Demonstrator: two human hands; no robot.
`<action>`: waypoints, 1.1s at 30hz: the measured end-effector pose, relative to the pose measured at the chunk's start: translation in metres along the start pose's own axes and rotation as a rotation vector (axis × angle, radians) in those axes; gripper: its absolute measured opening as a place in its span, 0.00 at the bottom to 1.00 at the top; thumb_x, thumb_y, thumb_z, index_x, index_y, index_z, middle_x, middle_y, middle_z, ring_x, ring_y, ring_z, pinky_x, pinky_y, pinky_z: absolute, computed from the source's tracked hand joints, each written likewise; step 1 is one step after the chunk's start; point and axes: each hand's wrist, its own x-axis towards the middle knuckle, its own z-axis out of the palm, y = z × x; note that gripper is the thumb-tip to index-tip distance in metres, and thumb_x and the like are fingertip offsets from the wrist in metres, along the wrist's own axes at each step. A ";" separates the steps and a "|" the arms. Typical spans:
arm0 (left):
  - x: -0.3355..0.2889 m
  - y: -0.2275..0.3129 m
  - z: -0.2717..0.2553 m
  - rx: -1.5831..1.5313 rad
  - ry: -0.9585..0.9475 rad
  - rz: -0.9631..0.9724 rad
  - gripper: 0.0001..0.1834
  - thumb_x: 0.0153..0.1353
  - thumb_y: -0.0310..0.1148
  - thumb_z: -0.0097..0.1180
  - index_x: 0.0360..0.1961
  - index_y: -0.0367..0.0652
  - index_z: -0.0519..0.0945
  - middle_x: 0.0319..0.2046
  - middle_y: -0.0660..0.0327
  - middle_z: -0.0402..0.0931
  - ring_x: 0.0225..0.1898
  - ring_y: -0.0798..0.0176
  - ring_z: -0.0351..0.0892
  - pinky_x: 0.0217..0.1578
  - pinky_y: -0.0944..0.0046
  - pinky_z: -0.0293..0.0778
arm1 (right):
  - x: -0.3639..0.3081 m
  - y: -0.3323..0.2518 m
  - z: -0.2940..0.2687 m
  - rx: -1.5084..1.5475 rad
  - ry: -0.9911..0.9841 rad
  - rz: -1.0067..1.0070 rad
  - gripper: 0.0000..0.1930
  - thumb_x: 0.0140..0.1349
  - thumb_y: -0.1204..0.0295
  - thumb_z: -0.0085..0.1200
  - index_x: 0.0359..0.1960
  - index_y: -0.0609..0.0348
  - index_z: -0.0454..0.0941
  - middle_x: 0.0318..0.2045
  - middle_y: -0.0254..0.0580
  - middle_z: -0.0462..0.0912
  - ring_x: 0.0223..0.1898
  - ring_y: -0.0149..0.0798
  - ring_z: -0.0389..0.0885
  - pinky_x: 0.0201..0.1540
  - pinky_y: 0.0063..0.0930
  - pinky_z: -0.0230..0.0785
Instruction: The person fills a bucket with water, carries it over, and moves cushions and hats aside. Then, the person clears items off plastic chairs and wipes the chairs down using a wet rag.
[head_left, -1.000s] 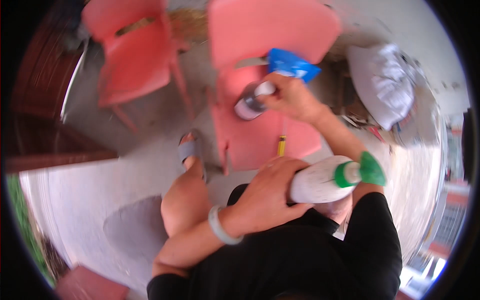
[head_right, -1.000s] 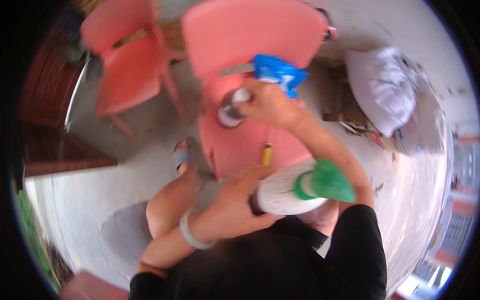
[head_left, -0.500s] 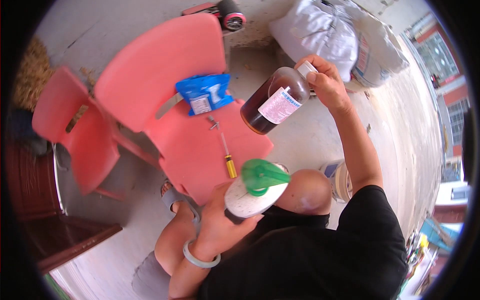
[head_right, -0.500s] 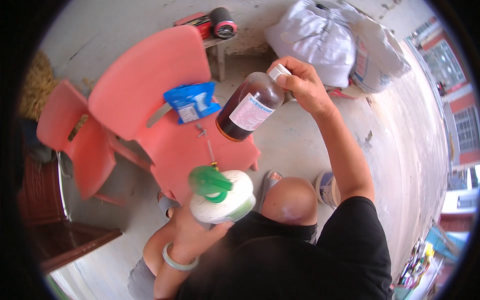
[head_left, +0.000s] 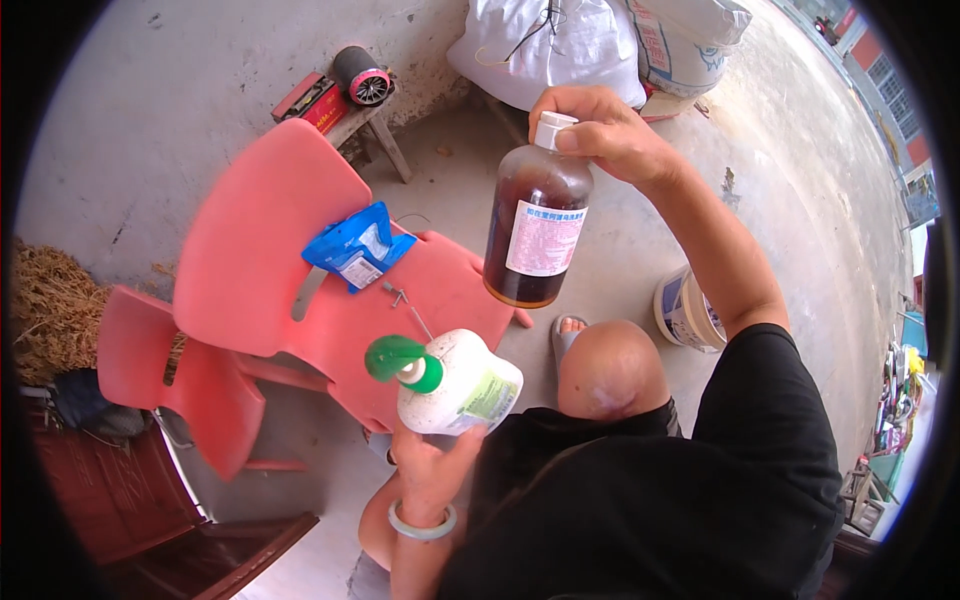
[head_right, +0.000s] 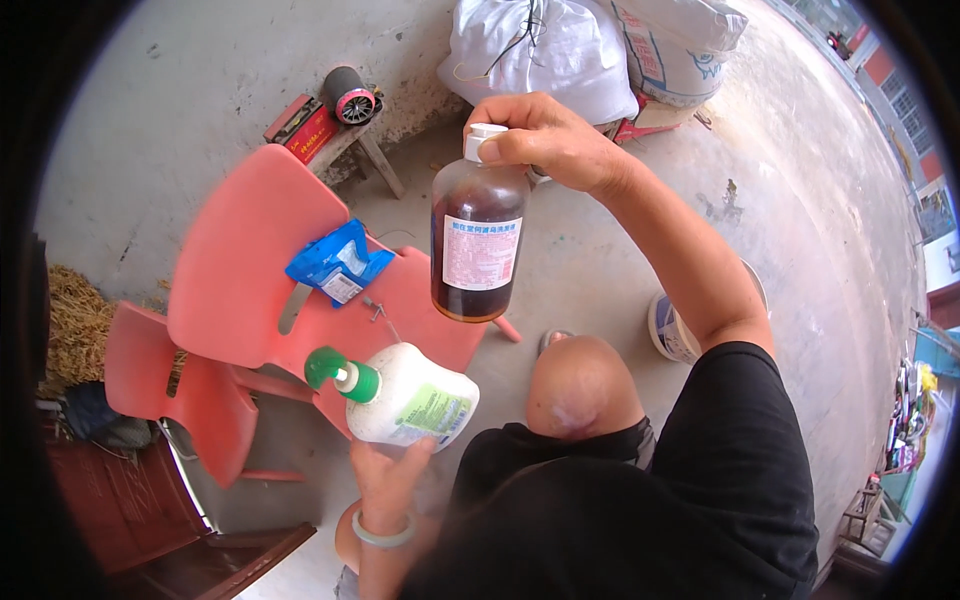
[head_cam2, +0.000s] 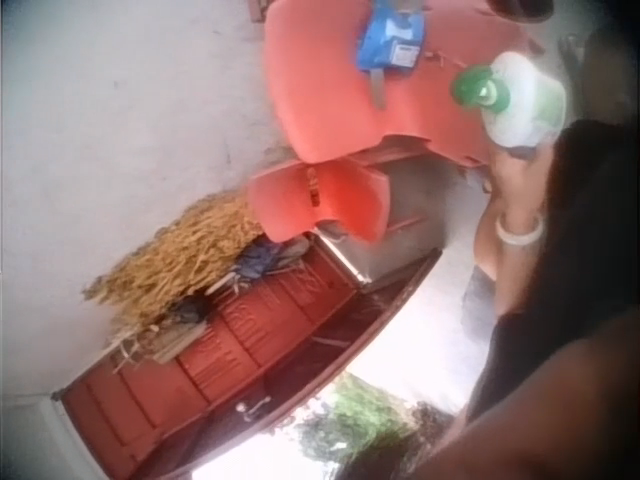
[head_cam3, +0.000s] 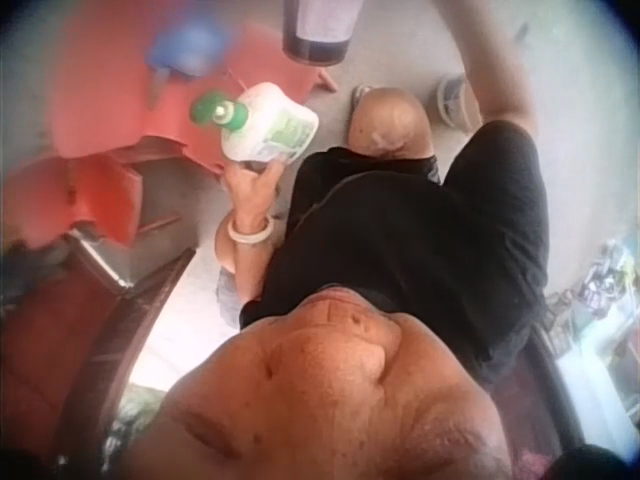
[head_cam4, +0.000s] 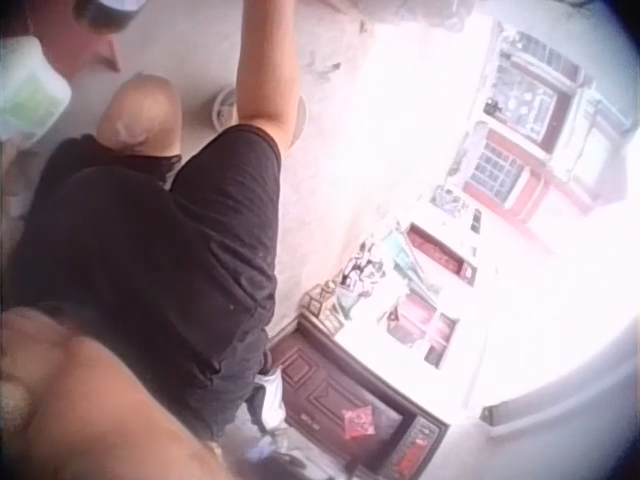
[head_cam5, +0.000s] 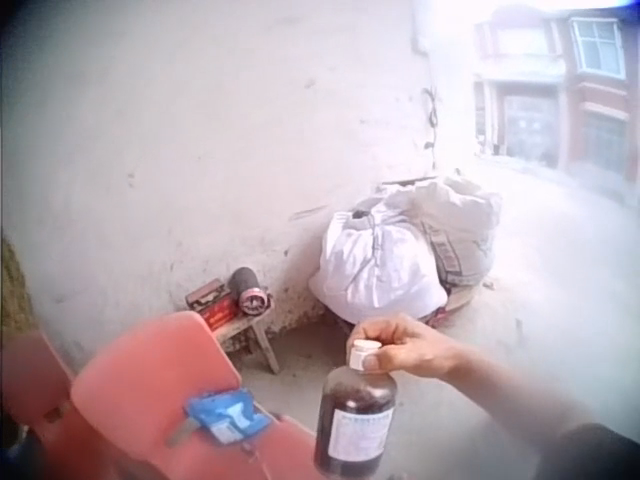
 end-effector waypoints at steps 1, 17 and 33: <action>0.000 -0.001 -0.002 -0.040 0.000 -0.047 0.28 0.43 0.21 0.62 0.49 0.32 0.69 0.43 0.55 0.75 0.45 0.63 0.74 0.47 0.64 0.69 | 0.000 0.000 0.001 0.010 -0.022 0.000 0.13 0.48 0.63 0.52 0.30 0.59 0.75 0.23 0.27 0.71 0.26 0.22 0.67 0.29 0.16 0.58; -0.001 0.000 -0.006 -0.245 0.018 -0.123 0.28 0.46 0.16 0.58 0.52 0.31 0.66 0.47 0.53 0.71 0.47 0.61 0.73 0.50 0.62 0.68 | 0.010 -0.003 0.012 0.061 -0.051 0.019 0.17 0.46 0.60 0.51 0.29 0.64 0.73 0.23 0.34 0.72 0.26 0.26 0.67 0.27 0.18 0.57; -0.003 0.008 -0.007 -0.356 0.047 -0.120 0.29 0.46 0.14 0.56 0.53 0.31 0.64 0.47 0.54 0.70 0.48 0.62 0.72 0.50 0.63 0.68 | 0.013 -0.002 0.018 0.151 -0.068 0.006 0.10 0.50 0.66 0.51 0.26 0.61 0.73 0.21 0.28 0.71 0.24 0.21 0.66 0.26 0.16 0.57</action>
